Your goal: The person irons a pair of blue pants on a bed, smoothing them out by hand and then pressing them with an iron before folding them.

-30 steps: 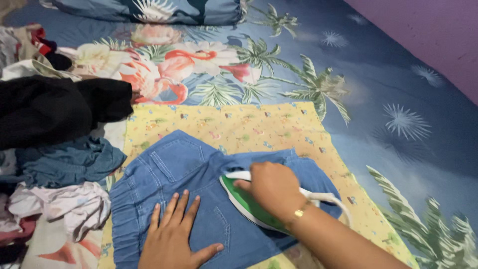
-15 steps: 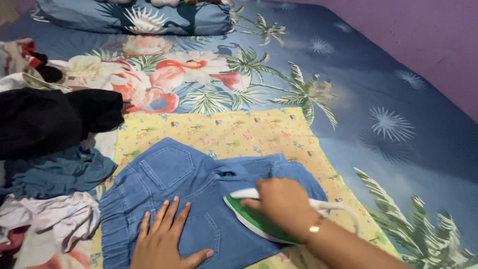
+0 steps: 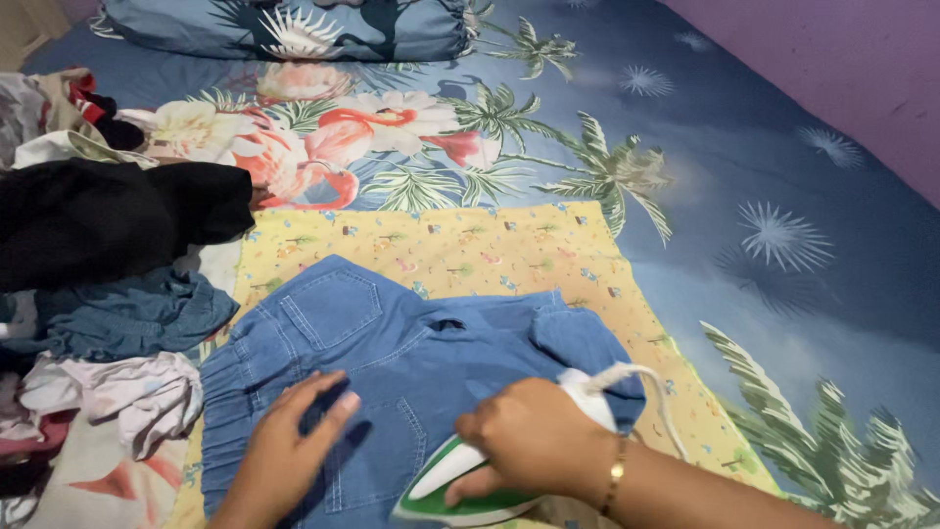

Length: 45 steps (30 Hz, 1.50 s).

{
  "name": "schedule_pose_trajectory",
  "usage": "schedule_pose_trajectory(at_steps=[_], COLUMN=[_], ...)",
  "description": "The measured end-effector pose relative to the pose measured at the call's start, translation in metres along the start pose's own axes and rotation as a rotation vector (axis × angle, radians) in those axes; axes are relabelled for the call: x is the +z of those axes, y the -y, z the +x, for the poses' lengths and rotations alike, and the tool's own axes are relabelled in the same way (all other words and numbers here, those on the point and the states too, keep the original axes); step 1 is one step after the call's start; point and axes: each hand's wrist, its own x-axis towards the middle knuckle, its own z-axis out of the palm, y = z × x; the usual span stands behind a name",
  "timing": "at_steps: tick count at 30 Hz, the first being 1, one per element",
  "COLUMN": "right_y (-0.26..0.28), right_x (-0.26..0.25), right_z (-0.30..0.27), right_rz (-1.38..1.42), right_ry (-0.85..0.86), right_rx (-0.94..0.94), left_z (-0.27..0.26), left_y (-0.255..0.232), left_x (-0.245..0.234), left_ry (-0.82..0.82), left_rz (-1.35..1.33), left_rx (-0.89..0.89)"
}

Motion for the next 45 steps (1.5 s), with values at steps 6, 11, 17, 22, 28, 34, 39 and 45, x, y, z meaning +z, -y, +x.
schedule_pose_trajectory(at_steps=[6, 11, 17, 22, 28, 34, 39, 45], right_y=[-0.073, -0.094, -0.017, 0.006, -0.1, -0.083, -0.024, 0.023], right_x=[-0.029, -0.034, 0.014, 0.01, -0.041, -0.06, -0.021, 0.016], right_z=[-0.055, -0.074, -0.027, 0.005, -0.03, -0.04, -0.001, 0.063], right_rz=[-0.096, -0.246, -0.028, -0.011, -0.265, -0.219, -0.059, -0.084], right_ry=[0.067, 0.062, -0.167, -0.246, -0.046, 0.016, -0.102, -0.311], right_rx=[0.405, 0.588, 0.134, 0.342, 0.556, 0.717, 0.343, 0.199], left_z=[-0.052, -0.071, -0.065, -0.027, 0.03, -0.007, -0.025, -0.02], left_y=[0.003, 0.051, 0.057, 0.038, -0.033, -0.066, -0.04, -0.011], left_x=[0.058, 0.08, 0.066, -0.008, -0.104, -0.059, -0.024, -0.001], left_ry=[0.271, 0.256, 0.449, 0.594, 0.082, 0.206, 0.16, -0.545], left_rz=[0.284, 0.484, 0.696, 0.641, 0.873, 0.738, 0.542, -0.114], left_rx=[0.729, 0.737, 0.491, 0.536, 0.655, -0.515, -0.743, -0.575])
